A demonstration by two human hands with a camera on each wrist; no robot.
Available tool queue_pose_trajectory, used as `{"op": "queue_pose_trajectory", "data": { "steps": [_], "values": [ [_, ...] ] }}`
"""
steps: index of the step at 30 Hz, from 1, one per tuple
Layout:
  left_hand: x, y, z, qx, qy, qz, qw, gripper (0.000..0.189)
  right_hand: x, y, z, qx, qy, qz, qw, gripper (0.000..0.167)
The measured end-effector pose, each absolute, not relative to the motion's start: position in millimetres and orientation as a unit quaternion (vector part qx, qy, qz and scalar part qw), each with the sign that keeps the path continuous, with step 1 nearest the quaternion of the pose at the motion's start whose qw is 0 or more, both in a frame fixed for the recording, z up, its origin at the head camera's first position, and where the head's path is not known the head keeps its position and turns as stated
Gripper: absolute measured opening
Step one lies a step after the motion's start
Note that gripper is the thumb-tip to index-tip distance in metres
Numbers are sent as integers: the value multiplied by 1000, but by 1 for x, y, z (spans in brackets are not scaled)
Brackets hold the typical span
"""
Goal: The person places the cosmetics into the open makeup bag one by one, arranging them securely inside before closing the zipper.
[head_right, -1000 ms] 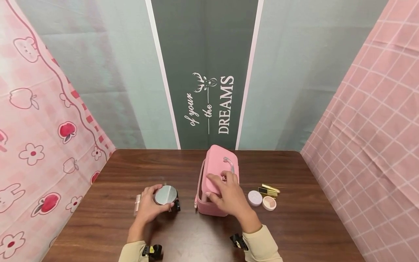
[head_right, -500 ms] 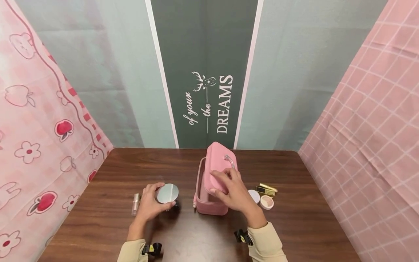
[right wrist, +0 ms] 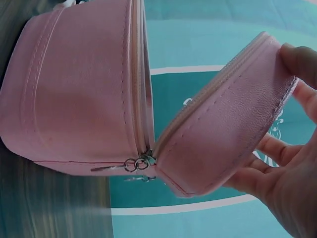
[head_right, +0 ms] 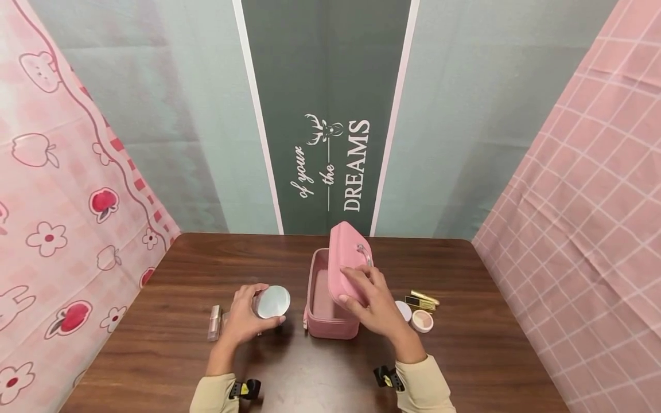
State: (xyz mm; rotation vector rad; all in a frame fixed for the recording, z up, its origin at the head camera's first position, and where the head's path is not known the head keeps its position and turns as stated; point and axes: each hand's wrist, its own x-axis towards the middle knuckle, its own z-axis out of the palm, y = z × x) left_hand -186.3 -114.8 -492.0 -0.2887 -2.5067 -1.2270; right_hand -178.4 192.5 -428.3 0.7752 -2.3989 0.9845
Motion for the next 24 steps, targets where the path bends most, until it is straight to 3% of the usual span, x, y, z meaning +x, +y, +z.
{"op": "queue_pose_trajectory", "data": {
  "steps": [17,24],
  "values": [
    [-189,-105,-489,-124,-873,-443,161,75,-173,208,-425,273,-798,479,242,53],
    [-191,-102,-490,-126,-873,-444,161,74,-157,199,-405,229,-793,527,204,49]
  ]
}}
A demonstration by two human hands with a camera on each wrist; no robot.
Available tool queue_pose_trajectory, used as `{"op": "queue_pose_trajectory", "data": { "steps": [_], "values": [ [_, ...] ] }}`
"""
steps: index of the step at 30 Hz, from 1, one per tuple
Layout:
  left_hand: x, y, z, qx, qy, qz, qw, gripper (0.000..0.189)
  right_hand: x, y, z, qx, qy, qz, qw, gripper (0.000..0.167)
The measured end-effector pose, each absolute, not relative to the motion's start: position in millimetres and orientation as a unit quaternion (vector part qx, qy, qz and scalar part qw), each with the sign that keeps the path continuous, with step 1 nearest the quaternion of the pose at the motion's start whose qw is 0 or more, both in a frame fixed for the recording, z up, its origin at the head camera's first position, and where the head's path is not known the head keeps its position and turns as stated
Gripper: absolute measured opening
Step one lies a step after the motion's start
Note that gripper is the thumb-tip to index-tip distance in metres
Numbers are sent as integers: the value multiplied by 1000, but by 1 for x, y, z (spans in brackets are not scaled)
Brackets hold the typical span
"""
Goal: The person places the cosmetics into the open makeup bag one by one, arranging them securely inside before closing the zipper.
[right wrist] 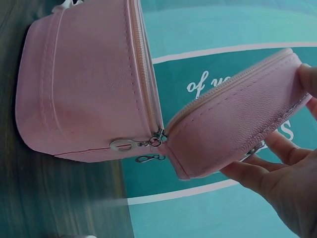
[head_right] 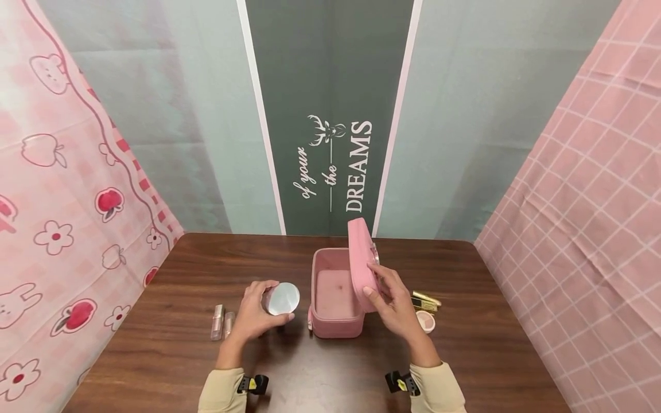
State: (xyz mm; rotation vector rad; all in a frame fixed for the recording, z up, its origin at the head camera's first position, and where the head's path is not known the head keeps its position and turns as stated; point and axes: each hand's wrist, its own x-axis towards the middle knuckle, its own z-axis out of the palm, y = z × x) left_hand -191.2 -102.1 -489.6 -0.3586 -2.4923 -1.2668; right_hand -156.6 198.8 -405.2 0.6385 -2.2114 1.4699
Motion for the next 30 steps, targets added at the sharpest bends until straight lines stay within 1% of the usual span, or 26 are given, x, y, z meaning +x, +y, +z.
{"op": "queue_pose_trajectory", "data": {
  "steps": [4,10,14,22,27,30],
  "values": [
    [-193,-100,-488,-129,-872,-446,157,73,-154,198,-402,199,-813,506,209,50],
    [-193,-98,-487,-131,-873,-445,151,74,-160,205,-416,208,-830,458,239,54],
    [-194,-97,-486,-136,-873,-443,155,74,-163,214,-423,204,-848,420,250,56],
    [-197,-92,-485,-148,-873,-437,161,76,-157,228,-401,231,-882,296,284,53],
    [-198,-90,-484,-149,-876,-429,163,76,-155,235,-392,250,-890,243,294,48],
    [-199,-89,-483,-150,-879,-423,160,76,-155,237,-390,255,-894,231,288,48]
  ]
}}
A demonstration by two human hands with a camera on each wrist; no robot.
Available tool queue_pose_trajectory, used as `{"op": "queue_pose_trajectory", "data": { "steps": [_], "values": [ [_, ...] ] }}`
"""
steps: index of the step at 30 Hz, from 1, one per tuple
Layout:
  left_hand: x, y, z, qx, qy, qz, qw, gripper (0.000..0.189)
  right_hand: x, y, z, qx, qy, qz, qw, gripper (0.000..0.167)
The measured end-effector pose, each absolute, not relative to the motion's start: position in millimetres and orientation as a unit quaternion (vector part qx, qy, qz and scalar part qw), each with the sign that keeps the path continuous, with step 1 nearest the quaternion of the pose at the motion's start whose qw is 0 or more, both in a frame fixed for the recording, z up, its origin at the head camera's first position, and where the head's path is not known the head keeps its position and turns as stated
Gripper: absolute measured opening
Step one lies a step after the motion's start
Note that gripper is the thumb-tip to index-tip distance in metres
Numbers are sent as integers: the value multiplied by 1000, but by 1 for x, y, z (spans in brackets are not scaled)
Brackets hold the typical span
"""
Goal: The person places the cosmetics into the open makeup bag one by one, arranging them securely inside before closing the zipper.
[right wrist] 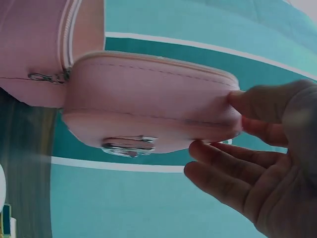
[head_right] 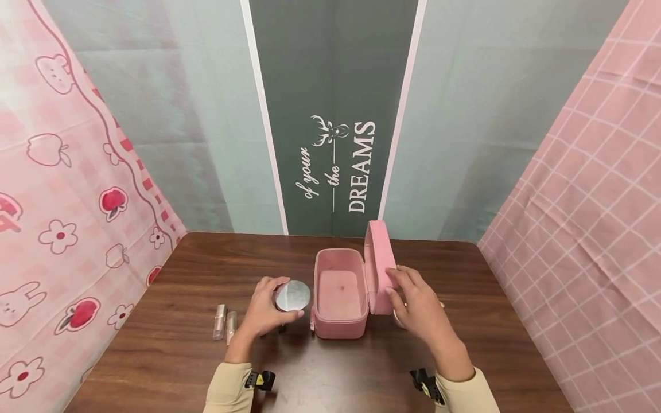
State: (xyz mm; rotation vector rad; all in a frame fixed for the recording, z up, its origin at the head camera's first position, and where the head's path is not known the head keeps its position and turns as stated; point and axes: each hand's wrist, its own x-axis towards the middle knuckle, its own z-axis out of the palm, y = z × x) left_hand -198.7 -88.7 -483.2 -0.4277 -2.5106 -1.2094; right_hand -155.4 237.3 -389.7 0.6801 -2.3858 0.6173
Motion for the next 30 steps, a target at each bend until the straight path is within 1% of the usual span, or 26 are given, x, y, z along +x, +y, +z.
{"op": "queue_pose_trajectory", "data": {
  "steps": [6,9,12,17,21,30],
  "values": [
    [-200,-85,-479,-141,-887,-414,150,76,-153,238,-389,249,-909,213,258,60],
    [-201,-83,-476,-135,-887,-418,144,77,-153,238,-391,247,-911,208,257,66],
    [-203,-81,-473,-125,-887,-424,134,77,-155,239,-393,245,-912,203,260,68],
    [-207,-79,-471,-114,-884,-437,123,80,-154,240,-395,228,-916,207,257,65],
    [-210,-77,-470,-122,-876,-448,128,78,-151,238,-396,202,-921,217,253,62],
    [-215,-70,-464,-138,-865,-462,136,76,-148,236,-405,165,-912,244,286,52]
  ]
}}
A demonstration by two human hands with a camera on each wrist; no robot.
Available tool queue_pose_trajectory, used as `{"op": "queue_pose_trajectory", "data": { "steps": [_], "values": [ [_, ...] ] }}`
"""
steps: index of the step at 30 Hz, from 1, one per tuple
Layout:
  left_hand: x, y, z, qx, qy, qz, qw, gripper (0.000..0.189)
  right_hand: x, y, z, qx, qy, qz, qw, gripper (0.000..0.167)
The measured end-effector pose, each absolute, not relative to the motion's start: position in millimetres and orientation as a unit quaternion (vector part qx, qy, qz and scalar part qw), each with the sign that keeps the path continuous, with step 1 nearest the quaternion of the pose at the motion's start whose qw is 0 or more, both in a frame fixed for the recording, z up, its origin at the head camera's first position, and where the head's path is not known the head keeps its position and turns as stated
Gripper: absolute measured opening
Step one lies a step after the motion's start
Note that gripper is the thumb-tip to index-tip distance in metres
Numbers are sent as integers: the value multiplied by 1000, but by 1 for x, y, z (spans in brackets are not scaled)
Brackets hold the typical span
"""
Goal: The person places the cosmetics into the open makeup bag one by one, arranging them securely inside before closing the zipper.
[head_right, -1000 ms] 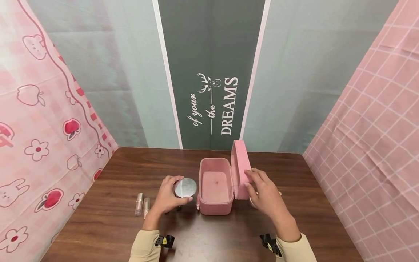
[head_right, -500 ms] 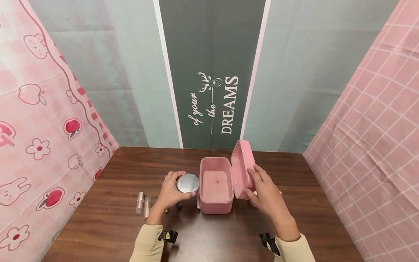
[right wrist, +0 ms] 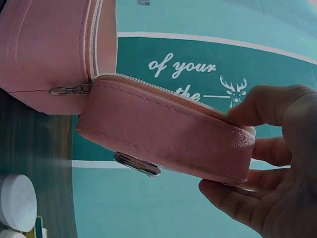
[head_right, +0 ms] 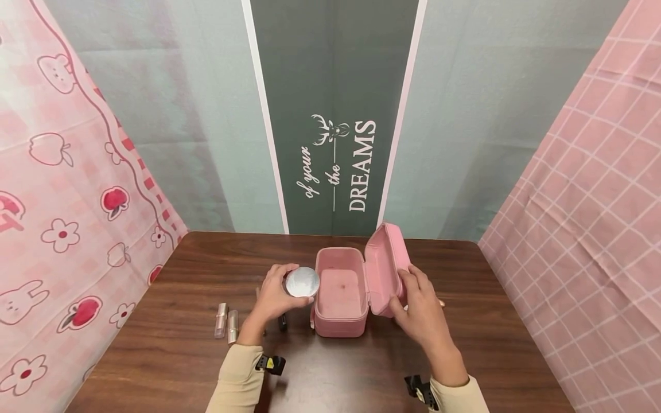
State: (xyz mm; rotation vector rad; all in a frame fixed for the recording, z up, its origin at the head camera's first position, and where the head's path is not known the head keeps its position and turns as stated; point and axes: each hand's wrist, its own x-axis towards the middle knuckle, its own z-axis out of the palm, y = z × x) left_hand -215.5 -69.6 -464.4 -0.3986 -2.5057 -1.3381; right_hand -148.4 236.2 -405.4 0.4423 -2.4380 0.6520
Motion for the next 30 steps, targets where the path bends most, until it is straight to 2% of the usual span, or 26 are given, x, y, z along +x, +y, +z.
{"op": "queue_pose_trajectory", "data": {
  "steps": [7,16,30],
  "values": [
    [-224,-63,-459,-140,-870,-454,130,74,-147,236,-409,148,-911,263,280,50],
    [-231,-52,-452,-137,-880,-446,93,75,-146,236,-414,136,-911,281,268,49],
    [-239,-39,-448,-139,-869,-471,67,75,-144,242,-409,158,-906,282,274,49]
  ]
}}
